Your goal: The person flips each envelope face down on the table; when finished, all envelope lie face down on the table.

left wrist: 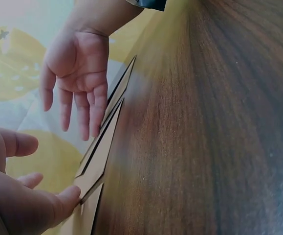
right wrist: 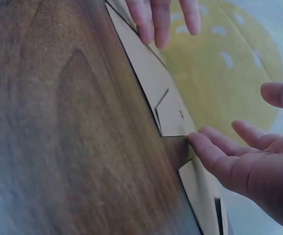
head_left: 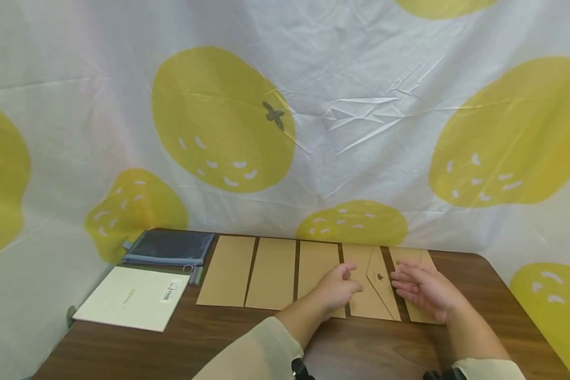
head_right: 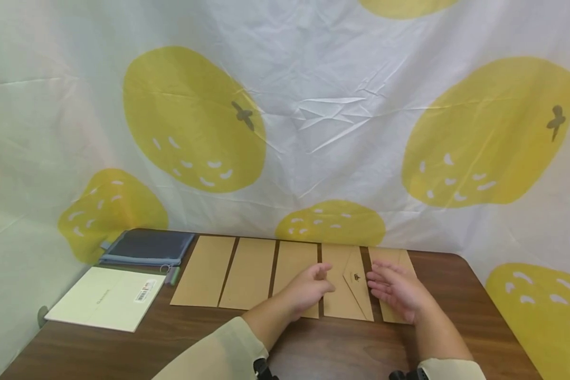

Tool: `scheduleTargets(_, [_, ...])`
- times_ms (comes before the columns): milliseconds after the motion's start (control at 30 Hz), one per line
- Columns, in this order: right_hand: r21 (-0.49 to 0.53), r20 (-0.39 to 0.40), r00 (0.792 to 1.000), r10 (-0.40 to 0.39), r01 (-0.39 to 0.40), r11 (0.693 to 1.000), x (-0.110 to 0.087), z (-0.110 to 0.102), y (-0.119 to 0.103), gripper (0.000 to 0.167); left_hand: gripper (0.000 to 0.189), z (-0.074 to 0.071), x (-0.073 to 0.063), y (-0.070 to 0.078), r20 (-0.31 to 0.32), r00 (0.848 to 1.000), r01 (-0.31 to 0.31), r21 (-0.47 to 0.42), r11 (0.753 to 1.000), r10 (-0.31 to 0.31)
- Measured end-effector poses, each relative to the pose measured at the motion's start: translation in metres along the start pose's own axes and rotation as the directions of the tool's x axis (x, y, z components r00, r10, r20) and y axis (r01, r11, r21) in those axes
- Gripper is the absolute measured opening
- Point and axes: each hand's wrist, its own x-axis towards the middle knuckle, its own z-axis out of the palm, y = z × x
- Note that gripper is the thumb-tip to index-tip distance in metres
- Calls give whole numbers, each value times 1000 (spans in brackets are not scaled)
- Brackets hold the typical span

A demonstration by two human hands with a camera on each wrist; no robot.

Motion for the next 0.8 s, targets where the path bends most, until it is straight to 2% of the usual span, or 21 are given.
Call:
scheduleTargets(100, [-12,0,1000,1,-1,1000,1,2,2,75,59,1,-1,1,-4,1000,0,21,1000,0])
scheduleTargets(233, [31,-18,1000,-2,3,1000,1,2,3,73,57,2,0,2,-16,1000,-7,62,998,8])
scheduleTargets(367, [92,-48,999,-2,6,996,-1,-2,2,64,56,6,0,2,-25,1000,-11,99,995,13])
scheduleTargets(467, [99,-48,999,-14,18,995,-2,-5,2,61,55,9,1,1,-31,999,-20,102,995,23])
scheduleTargets(800, [3,-4,995,-97,97,995,-3,-4,-3,73,59,24,1,-1,-56,997,-41,61,997,45])
